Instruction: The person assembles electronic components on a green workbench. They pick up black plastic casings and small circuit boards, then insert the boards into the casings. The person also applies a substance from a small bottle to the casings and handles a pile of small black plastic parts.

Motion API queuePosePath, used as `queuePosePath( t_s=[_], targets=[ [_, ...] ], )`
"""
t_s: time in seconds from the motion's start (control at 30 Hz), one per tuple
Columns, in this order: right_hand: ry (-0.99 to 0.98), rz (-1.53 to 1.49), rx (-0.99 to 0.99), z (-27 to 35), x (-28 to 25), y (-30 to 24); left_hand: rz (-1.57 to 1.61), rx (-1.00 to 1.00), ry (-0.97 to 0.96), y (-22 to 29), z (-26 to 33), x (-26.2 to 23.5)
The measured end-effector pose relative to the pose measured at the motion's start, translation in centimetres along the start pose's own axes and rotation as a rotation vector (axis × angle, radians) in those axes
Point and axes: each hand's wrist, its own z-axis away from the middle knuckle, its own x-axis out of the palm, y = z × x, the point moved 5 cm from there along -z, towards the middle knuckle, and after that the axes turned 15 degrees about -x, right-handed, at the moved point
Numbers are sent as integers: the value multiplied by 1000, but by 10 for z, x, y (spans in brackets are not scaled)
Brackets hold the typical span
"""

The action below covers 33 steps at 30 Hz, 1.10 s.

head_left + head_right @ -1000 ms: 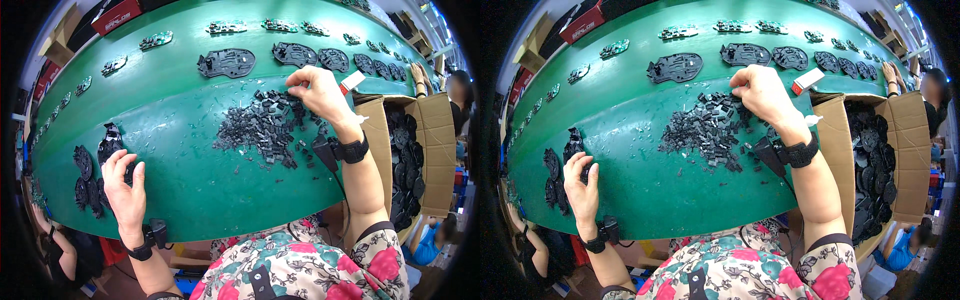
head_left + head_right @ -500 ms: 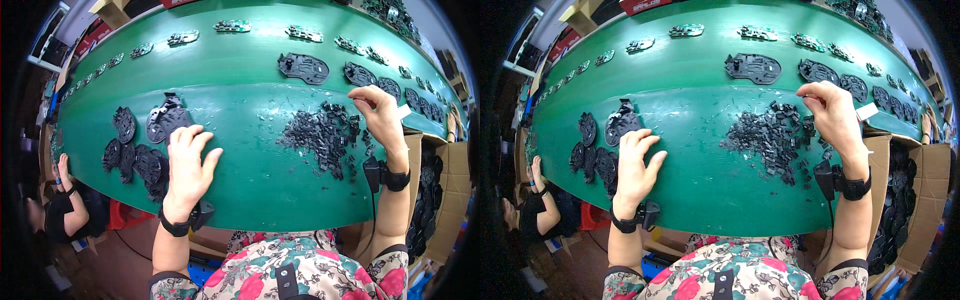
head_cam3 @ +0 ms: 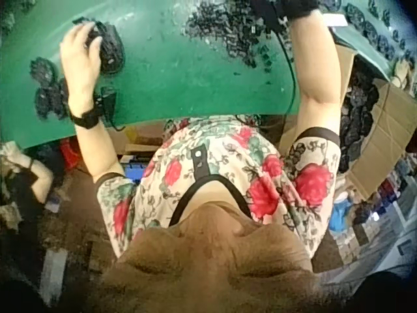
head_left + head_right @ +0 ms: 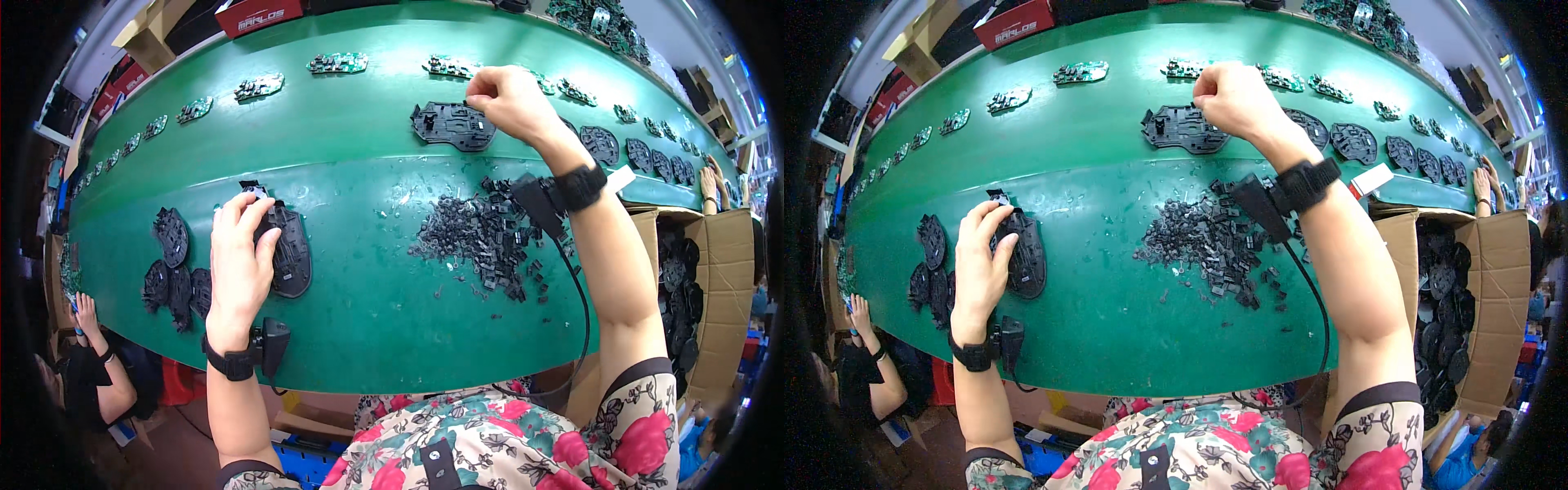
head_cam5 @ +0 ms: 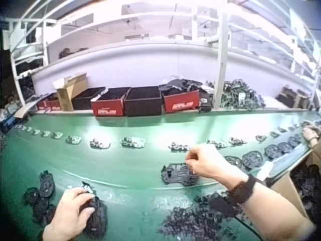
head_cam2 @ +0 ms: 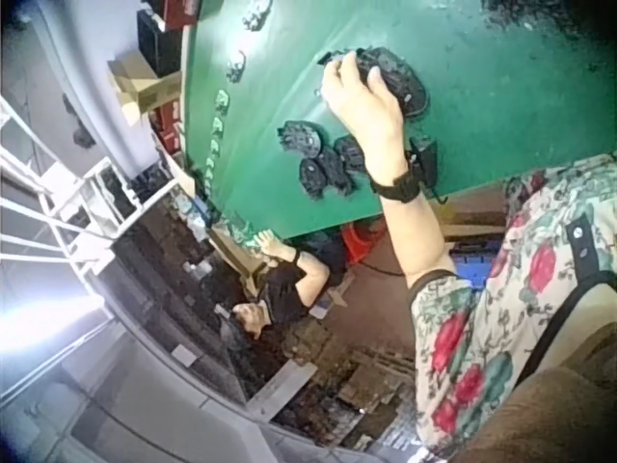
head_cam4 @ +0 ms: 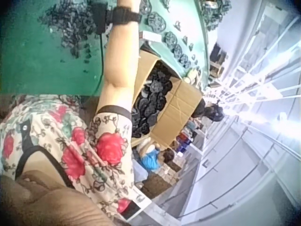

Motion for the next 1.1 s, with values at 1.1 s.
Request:
queuePosePath(
  t_s=[1.1],
  targets=[
    [-281,95,472,-21,30,60,43,-213,68,39,-122,66]
  ],
)
